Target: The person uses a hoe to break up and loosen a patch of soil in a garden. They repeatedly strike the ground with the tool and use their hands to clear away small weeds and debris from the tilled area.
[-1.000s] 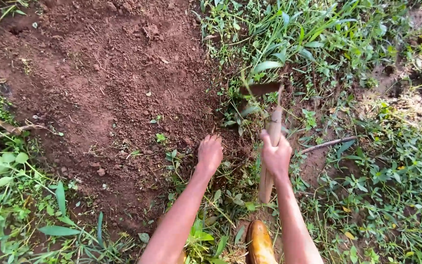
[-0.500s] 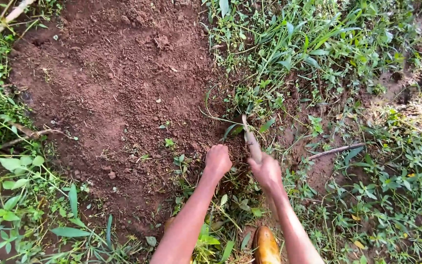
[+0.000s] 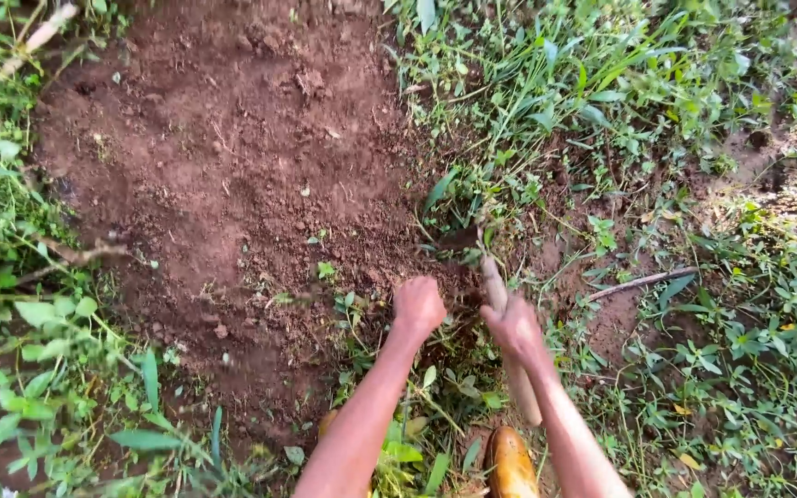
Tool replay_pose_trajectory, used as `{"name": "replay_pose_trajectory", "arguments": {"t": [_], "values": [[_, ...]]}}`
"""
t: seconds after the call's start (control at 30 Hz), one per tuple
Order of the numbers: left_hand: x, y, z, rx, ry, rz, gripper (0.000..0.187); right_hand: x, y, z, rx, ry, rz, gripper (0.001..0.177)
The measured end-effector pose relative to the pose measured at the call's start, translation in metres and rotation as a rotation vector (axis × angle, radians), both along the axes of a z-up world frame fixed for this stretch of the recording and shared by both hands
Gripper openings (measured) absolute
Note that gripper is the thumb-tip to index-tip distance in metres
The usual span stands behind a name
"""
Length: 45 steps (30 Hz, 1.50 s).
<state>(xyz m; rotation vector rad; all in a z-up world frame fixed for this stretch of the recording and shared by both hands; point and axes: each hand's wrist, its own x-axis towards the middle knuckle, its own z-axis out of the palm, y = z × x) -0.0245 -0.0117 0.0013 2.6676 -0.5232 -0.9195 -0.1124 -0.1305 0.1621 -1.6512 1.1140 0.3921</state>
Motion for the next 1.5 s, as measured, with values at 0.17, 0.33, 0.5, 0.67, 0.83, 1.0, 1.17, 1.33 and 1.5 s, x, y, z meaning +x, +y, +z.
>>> {"name": "replay_pose_trajectory", "arguments": {"t": [0.17,0.33,0.5,0.67,0.83,1.0,1.17,1.33,1.5], "values": [[0.014,-0.011,0.083,-0.064,-0.184,0.162,0.029,-0.007,-0.008,-0.042,-0.064,0.061,0.11,0.05],[0.03,-0.011,0.04,-0.164,-0.198,0.218,0.039,-0.006,-0.032,-0.013,-0.199,0.195,0.217,0.049],[0.02,-0.01,-0.029,-0.11,-0.232,0.027,0.033,-0.005,-0.074,-0.02,-0.371,-0.121,0.03,0.021],[-0.008,-0.013,0.023,-0.003,-0.172,-0.062,0.033,0.02,-0.052,0.002,-0.251,-0.209,0.014,0.024],[-0.023,-0.009,-0.008,0.052,-0.132,-0.149,0.022,0.022,-0.031,-0.03,-0.185,-0.044,0.116,0.037],[-0.035,-0.005,-0.022,0.041,-0.048,-0.199,0.019,0.006,-0.031,-0.036,-0.228,0.079,0.273,0.034],[-0.016,-0.009,0.043,0.007,0.075,-0.037,0.028,-0.007,-0.039,-0.061,-0.219,0.069,0.315,0.03],[0.006,-0.009,0.061,-0.086,0.005,0.28,0.056,-0.004,-0.035,-0.062,-0.202,0.034,0.252,0.017],[0.001,-0.005,0.027,0.085,-0.252,0.188,0.041,-0.001,-0.035,-0.068,-0.192,-0.003,0.173,0.019]]}}
